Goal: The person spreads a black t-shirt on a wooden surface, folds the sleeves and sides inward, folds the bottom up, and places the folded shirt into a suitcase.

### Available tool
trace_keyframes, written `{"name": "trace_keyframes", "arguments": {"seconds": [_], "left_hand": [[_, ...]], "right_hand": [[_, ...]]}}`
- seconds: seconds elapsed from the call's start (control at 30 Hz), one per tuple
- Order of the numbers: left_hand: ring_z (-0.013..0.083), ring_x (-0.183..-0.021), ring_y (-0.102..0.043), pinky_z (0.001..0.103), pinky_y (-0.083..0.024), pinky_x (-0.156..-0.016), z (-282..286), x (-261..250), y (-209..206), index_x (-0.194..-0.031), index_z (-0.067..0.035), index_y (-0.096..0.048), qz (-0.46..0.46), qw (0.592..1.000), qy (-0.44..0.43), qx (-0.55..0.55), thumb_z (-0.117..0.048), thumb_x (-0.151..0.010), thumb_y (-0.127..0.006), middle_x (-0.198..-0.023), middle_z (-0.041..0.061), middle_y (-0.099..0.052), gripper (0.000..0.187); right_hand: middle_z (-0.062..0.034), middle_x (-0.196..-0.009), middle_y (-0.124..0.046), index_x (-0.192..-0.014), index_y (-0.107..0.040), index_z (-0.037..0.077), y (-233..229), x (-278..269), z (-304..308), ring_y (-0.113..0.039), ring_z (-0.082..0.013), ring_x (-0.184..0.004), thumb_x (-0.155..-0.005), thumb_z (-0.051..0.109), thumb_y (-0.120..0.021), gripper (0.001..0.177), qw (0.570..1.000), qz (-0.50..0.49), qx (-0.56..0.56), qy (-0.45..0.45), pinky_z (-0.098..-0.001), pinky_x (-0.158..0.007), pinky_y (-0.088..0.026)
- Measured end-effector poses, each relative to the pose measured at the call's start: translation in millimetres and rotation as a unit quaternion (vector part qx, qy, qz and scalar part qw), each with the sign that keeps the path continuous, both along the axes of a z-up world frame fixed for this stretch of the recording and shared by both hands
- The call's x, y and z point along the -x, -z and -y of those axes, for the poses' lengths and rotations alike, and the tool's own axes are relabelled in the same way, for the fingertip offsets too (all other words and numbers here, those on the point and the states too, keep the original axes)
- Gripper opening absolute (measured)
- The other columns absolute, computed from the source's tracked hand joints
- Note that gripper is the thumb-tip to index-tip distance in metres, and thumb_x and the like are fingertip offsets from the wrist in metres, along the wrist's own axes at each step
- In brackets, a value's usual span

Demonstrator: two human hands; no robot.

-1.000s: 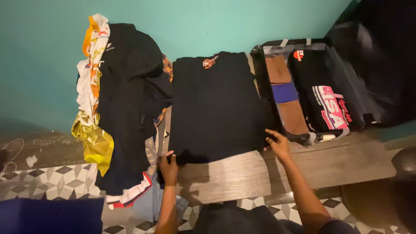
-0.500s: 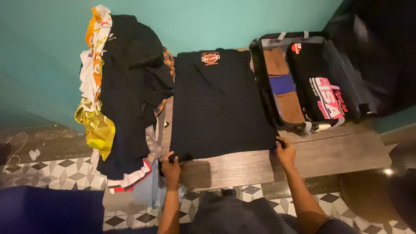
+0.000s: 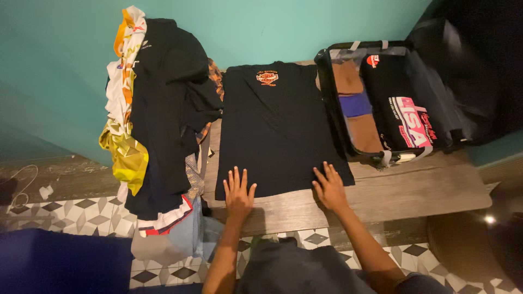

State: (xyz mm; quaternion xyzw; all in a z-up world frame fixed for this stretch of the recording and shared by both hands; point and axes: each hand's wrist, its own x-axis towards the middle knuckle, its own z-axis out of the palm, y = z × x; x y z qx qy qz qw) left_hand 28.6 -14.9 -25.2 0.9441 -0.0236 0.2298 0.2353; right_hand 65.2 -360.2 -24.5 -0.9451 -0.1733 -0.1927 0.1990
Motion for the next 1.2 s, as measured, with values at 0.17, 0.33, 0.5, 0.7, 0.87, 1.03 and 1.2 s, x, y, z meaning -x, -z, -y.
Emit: {"name": "trace_keyframes", "arguments": {"seconds": [0.17, 0.33, 0.5, 0.7, 0.87, 1.03, 1.2], "left_hand": [[0.0430, -0.151, -0.023, 0.066, -0.016, -0.117, -2, 2, 19, -0.155, -0.011, -0.042, -0.081, 0.993, -0.017, -0.079, -0.053, -0.098, -0.052, -0.163, 0.022, -0.030, 0.071], [0.0404, -0.152, -0.023, 0.066, -0.016, -0.119, -3, 17, 23, -0.156, -0.016, -0.037, -0.104, 0.991, -0.027, -0.079, -0.055, -0.098, -0.050, -0.165, 0.018, -0.028, 0.072], [0.0404, -0.154, -0.021, 0.067, -0.015, -0.119, -5, 30, 24, -0.158, -0.017, -0.034, -0.096, 0.991, -0.024, -0.087, -0.054, -0.101, -0.048, -0.166, 0.017, -0.024, 0.070], [0.0390, -0.155, -0.015, 0.068, -0.010, -0.120, -4, 41, 12, -0.159, -0.012, -0.032, -0.061, 0.994, -0.003, -0.086, -0.052, -0.098, -0.049, -0.168, 0.018, -0.017, 0.075], [0.0405, -0.154, -0.022, 0.066, -0.010, -0.122, 6, 22, -6, -0.141, -0.010, -0.052, -0.128, 0.990, -0.058, -0.005, -0.051, -0.092, -0.061, -0.156, 0.020, -0.034, 0.064], [0.0394, -0.152, -0.026, 0.064, -0.014, -0.122, 7, -68, -18, -0.140, -0.002, -0.055, -0.063, 0.998, 0.004, 0.024, -0.045, -0.097, -0.060, -0.155, 0.024, -0.041, 0.061], [0.0373, -0.155, -0.022, 0.059, -0.014, -0.125, -8, -198, -18, -0.147, -0.001, -0.049, -0.102, 0.994, 0.048, 0.004, -0.044, -0.101, -0.054, -0.163, 0.019, -0.033, 0.063]], "right_hand": [[-0.0227, -0.162, -0.033, -0.154, -0.046, 0.019, 10, 11, -1, -0.032, -0.0444, -0.148, -0.099, 0.039, -0.055, 0.059, 0.996, -0.082, 0.044, 0.004, -0.0562, -0.118, -0.027], [-0.0219, -0.165, -0.029, -0.156, -0.043, 0.018, 5, 23, 3, -0.029, -0.0434, -0.150, -0.100, 0.042, -0.052, 0.061, 0.996, -0.083, 0.041, -0.012, -0.0561, -0.120, -0.023], [-0.0204, -0.165, -0.028, -0.156, -0.043, 0.017, -12, 39, 1, -0.027, -0.0428, -0.151, -0.101, 0.040, -0.050, 0.060, 0.992, -0.124, 0.024, -0.014, -0.0543, -0.121, -0.021], [-0.0222, -0.163, -0.029, -0.152, -0.046, 0.013, -29, 50, 0, -0.028, -0.0436, -0.148, -0.099, 0.040, -0.052, 0.059, 0.992, -0.120, 0.026, -0.021, -0.0546, -0.118, -0.023], [-0.0182, -0.152, -0.047, -0.136, -0.061, 0.014, -41, 33, -7, -0.041, -0.0384, -0.143, -0.097, 0.033, -0.057, 0.044, 0.987, -0.155, -0.029, 0.044, -0.0494, -0.118, -0.032], [-0.0177, -0.141, -0.056, -0.129, -0.066, 0.011, -39, -49, -24, -0.048, -0.0374, -0.137, -0.098, 0.029, -0.060, 0.036, 0.985, -0.139, -0.062, 0.080, -0.0485, -0.115, -0.037], [-0.0209, -0.147, -0.051, -0.136, -0.062, 0.009, -36, -170, -52, -0.043, -0.0404, -0.142, -0.100, 0.028, -0.060, 0.041, 0.993, -0.089, -0.063, 0.035, -0.0505, -0.117, -0.033]]}}
